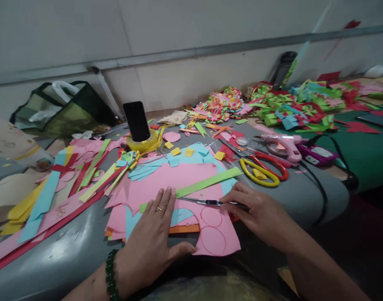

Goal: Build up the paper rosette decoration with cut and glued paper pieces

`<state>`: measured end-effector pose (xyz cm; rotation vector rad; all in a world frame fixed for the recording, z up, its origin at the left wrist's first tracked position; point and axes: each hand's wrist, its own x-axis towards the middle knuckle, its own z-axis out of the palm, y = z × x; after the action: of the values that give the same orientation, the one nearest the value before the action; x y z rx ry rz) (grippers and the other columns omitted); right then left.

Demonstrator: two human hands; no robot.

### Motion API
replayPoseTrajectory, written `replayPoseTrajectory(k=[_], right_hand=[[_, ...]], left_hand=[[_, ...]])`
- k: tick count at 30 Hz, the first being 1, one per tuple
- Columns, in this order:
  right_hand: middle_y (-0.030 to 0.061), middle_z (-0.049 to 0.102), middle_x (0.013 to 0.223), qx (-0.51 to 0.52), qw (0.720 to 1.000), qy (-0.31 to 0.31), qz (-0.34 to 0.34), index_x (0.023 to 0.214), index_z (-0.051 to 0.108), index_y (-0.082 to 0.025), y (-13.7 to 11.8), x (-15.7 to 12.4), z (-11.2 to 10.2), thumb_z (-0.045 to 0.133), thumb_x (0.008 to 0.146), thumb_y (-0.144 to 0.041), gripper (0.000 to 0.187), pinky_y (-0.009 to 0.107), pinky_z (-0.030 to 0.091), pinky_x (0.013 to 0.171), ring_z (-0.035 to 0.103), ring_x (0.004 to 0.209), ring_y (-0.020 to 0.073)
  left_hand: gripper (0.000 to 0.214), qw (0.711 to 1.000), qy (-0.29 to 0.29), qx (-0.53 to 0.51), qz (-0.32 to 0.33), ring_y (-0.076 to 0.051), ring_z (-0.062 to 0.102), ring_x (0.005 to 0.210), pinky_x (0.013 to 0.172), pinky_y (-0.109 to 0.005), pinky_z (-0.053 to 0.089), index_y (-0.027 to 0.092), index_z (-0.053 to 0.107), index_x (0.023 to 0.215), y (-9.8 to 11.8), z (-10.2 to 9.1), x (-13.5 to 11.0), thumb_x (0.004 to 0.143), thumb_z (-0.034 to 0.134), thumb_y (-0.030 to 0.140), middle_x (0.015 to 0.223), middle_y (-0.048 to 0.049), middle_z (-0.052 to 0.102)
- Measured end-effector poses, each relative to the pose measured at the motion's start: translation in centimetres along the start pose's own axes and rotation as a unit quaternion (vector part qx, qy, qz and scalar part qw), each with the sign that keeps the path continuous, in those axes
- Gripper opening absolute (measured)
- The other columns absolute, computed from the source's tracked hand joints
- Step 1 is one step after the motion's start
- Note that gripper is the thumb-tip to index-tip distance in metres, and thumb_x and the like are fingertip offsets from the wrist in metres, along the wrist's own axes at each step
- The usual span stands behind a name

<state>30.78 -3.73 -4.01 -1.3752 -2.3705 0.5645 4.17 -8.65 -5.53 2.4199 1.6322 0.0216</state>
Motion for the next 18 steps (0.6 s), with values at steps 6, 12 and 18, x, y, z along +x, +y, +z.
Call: replayPoseTrajectory(k=[6,12,18], right_hand=[[0.0041,0.056,0.083,-0.004,1.000,0.022,-0.004,0.088,0.064,-0.024,1.7,0.7,-0.3,0.045,0.092,-0.043,0.027,0.032,0.044,0.065,0.057,0.073,0.0176],[0.0042,0.055,0.083,-0.013,1.000,0.024,0.000,0.090,0.065,-0.025,2.9,1.1,0.0,0.046,0.091,-0.044,0.027,0.034,0.045,0.068,0.058,0.076,0.0193],[0.0043,0.056,0.081,-0.019,0.999,0.044,-0.014,0.088,0.067,-0.025,2.6,1.3,0.1,0.047,0.090,-0.043,0.027,0.031,0.045,0.063,0.058,0.072,0.0186]], left_hand=[[0.101,0.999,-0.017,-0.038,0.001,-0.030,-0.003,0.141,0.115,-0.047,0.020,0.005,0.010,0.148,1.8,-0.9,1.7,0.079,0.021,0.077,0.154,-0.0148,0.002],[0.101,0.999,0.007,-0.046,-0.002,-0.030,-0.003,0.141,0.115,-0.049,0.018,0.005,0.010,0.148,2.0,-1.1,2.0,0.079,0.023,0.077,0.154,-0.0145,-0.001],[0.102,0.999,-0.013,-0.042,0.007,-0.028,-0.001,0.142,0.115,-0.048,0.019,0.010,0.007,0.149,0.5,-0.7,1.2,0.076,0.021,0.080,0.155,-0.0110,0.002]])
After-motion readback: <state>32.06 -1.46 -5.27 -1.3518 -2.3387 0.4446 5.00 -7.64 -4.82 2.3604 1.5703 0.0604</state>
